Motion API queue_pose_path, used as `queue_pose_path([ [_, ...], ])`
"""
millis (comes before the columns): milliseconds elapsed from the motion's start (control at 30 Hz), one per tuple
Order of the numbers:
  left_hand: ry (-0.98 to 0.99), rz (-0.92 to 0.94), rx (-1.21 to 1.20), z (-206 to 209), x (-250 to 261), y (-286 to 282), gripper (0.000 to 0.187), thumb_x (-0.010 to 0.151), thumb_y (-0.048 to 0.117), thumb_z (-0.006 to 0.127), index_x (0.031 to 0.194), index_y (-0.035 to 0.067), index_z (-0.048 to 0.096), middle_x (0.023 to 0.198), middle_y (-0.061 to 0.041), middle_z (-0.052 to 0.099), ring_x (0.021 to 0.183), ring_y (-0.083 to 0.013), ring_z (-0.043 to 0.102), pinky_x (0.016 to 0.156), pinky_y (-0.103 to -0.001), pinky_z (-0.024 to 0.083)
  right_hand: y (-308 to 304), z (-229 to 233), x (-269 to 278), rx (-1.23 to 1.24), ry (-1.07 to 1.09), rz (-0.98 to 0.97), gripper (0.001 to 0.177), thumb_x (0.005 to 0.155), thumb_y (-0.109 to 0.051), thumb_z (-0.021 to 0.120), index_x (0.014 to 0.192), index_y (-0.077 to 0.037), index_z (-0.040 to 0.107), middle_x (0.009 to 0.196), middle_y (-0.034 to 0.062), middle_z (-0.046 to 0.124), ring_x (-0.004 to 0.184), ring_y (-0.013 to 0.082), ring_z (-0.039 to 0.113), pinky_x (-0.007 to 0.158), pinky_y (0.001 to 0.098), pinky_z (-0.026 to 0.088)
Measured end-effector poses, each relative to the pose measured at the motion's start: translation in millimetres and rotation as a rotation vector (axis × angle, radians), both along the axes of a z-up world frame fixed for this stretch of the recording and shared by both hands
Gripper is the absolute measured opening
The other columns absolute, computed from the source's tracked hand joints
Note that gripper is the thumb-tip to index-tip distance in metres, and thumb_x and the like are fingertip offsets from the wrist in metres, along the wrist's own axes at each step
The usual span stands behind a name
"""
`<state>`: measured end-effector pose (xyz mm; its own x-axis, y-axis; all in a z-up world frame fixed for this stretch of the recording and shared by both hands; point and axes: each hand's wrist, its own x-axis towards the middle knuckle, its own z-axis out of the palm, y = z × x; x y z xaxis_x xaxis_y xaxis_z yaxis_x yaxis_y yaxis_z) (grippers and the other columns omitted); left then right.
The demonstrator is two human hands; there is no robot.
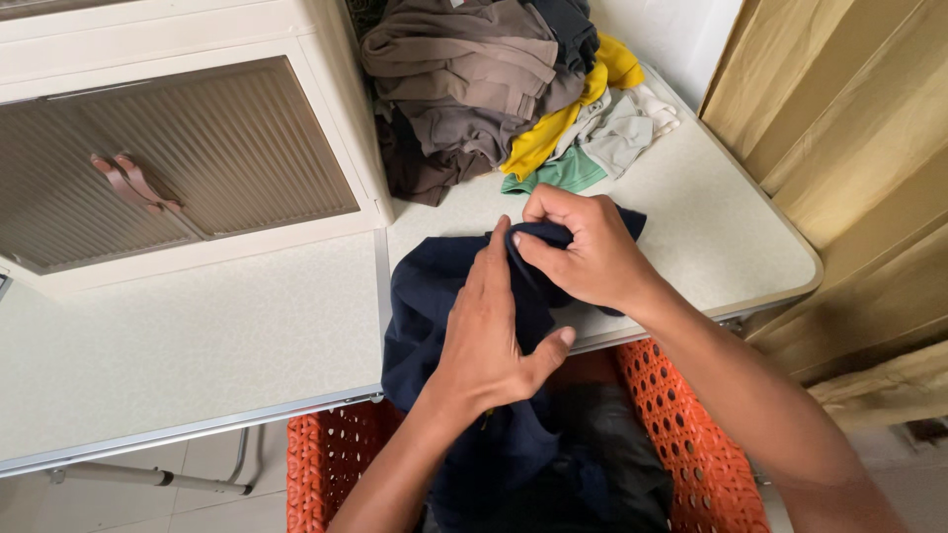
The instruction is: The person picks up a dark blue t-shirt from a stack of laundry, spreads it flat on a table, folds it into a small rectangle, and then places it into an open cabinet.
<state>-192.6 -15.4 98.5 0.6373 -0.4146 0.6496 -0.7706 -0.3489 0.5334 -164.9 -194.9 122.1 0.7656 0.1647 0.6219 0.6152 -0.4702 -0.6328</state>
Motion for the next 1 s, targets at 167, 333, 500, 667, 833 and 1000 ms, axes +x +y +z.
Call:
queue_pose_path([
  [167,0.168,0.147,-0.046,2,-4,-12,0.071,0.085,0.005,0.065,0.150,-0.006,0.037,0.125,-0.026,0.060,0.097,-0.0424,0.067,0.079,-0.046,0.056,5,17,-12,-0.091,-0.084,-0.020,0.018,0.087,-0.010,0.078,0.090,-0.003,0.062,0.072,0.0027,0.065,0.063,0.0076,0.060,0.059,0.0262,0.049],
  [333,-0.027,0.246,-0.056,13,-13,20,0.039,0.075,-0.006,0.064,0.114,0.001,0.067,0.102,-0.019,0.067,0.086,-0.0387,0.068,0.075,-0.043,0.055,-17,24,-19,-0.412,0.133,-0.029,0.032,0.071,-0.024,0.092,0.085,-0.008,0.069,0.059,0.0065,0.064,0.051,0.0183,0.060,0.054,0.0342,0.047],
  [500,-0.030,0.219,-0.136,38,-8,51,0.035,0.071,-0.006,0.054,0.103,-0.002,0.068,0.096,-0.018,0.067,0.086,-0.0345,0.069,0.078,-0.040,0.055,-43,9,-16,-0.374,0.005,0.172,0.017,0.083,-0.016,0.080,0.091,-0.005,0.069,0.079,0.0062,0.068,0.070,0.0171,0.063,0.066,0.0321,0.051],
  [667,0.166,0.199,-0.097,58,17,56,0.025,0.077,0.000,0.057,0.100,-0.005,0.066,0.081,-0.020,0.069,0.071,-0.0325,0.070,0.069,-0.037,0.054,-36,18,-9,0.009,0.059,-0.063,0.012,0.101,-0.014,0.064,0.105,-0.003,0.061,0.080,0.0099,0.063,0.073,0.0236,0.058,0.069,0.0305,0.048],
  [833,0.252,0.261,-0.041,46,22,52,0.025,0.081,-0.002,0.052,0.102,-0.004,0.065,0.069,-0.019,0.066,0.060,-0.0283,0.065,0.060,-0.038,0.051,-6,57,-5,-0.295,-0.346,-0.088,0.027,0.097,-0.033,0.078,0.100,-0.008,0.068,0.084,0.0076,0.073,0.076,0.0223,0.073,0.066,0.0311,0.052],
  [1000,0.132,0.232,-0.406,34,42,82,0.018,0.096,-0.006,0.044,0.097,-0.004,0.062,0.072,-0.002,0.051,0.064,-0.0074,0.044,0.056,-0.027,0.037,-2,86,11,-0.847,-0.184,-0.281,0.055,0.066,-0.063,0.089,0.094,-0.017,0.077,0.069,0.0063,0.073,0.070,0.0314,0.070,0.062,0.0458,0.051],
])
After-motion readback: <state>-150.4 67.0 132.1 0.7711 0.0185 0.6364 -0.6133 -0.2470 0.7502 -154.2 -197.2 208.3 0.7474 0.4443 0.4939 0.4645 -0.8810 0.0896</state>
